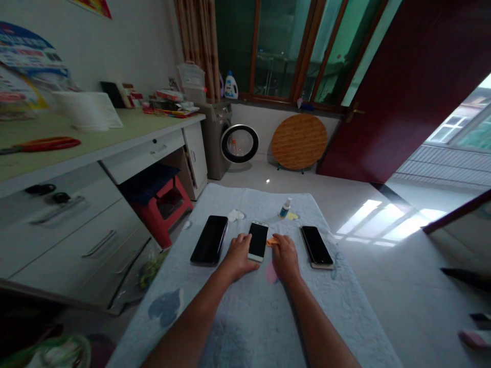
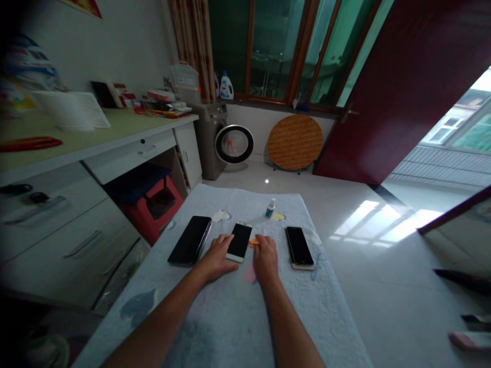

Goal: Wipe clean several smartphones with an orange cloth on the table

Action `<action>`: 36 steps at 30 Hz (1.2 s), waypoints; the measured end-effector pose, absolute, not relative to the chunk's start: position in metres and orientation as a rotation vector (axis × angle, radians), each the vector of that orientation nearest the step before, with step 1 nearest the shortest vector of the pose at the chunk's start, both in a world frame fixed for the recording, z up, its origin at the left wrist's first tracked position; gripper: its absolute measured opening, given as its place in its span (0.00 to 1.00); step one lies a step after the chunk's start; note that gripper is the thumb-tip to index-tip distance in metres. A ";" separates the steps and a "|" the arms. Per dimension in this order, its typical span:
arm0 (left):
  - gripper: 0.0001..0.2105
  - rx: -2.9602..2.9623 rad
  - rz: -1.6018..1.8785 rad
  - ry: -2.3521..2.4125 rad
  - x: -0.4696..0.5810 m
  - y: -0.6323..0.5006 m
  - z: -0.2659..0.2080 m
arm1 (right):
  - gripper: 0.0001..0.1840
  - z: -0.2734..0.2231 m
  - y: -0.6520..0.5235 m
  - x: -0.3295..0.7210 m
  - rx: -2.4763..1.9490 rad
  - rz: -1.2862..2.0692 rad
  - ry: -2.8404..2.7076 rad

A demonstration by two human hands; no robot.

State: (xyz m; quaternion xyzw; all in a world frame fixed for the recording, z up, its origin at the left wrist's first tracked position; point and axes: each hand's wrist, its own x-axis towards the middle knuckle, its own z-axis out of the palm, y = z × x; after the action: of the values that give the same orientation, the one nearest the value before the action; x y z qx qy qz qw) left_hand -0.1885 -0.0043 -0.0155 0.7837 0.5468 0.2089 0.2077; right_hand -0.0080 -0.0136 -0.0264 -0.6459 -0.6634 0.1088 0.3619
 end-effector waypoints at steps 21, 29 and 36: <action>0.30 2.343 0.709 1.441 -0.197 -0.005 -0.022 | 0.14 -0.027 0.042 -0.034 -1.659 0.283 -1.725; 0.30 2.369 0.684 1.450 -0.196 -0.005 -0.024 | 0.14 -0.014 0.033 -0.025 -1.620 0.377 -1.868; 0.31 2.373 0.681 1.458 -0.197 -0.005 -0.028 | 0.11 -0.005 -0.017 -0.022 -1.514 0.464 -2.019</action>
State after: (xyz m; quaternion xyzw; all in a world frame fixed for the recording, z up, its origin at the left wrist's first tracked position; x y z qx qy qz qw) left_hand -0.1971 -0.0047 -0.0278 0.8199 0.5038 0.2351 0.1369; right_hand -0.0225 -0.0168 -0.0053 -0.5658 -0.7545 0.1734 0.2839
